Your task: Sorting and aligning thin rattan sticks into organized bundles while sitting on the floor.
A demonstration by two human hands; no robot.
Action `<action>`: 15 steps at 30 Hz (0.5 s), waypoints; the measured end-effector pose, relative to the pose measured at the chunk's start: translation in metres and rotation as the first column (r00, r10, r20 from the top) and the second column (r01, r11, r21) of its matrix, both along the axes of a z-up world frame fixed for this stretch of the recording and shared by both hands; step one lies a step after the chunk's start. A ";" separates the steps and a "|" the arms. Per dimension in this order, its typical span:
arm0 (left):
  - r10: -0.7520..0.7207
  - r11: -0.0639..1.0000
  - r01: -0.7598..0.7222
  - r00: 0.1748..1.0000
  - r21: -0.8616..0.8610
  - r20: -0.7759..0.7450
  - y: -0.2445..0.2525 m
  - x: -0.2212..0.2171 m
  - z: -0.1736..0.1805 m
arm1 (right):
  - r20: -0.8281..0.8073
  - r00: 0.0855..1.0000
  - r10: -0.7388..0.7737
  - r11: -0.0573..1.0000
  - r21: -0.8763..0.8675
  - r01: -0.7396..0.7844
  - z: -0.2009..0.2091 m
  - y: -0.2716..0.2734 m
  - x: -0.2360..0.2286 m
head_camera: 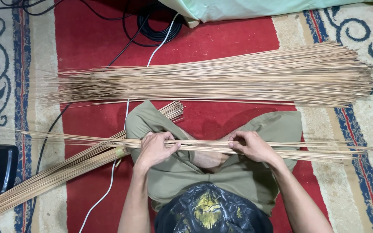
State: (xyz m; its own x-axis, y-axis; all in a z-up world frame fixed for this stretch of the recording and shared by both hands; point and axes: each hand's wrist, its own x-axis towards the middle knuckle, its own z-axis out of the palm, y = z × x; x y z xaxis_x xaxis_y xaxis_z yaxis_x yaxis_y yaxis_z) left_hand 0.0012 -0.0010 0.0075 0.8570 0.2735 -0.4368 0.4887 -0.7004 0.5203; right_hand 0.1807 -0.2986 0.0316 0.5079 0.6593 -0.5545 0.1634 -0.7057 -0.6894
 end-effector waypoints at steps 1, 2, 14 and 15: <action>0.000 1.000 0.000 1.000 0.000 0.000 0.000 0.001 0.001 | 0.000 1.000 0.000 1.000 0.000 0.000 -0.001 0.000 0.001; 0.001 1.000 -0.001 1.000 -0.004 0.000 0.000 0.001 0.001 | -0.008 1.000 0.005 1.000 0.000 -0.005 -0.003 0.000 0.001; 0.001 1.000 -0.001 1.000 -0.012 -0.005 -0.001 0.001 0.001 | -0.039 0.998 0.040 0.999 0.003 -0.040 -0.005 -0.001 0.004; 0.000 1.000 0.000 1.000 -0.013 -0.006 -0.001 0.001 0.003 | -0.044 0.998 0.045 0.999 0.003 -0.045 -0.004 -0.002 0.004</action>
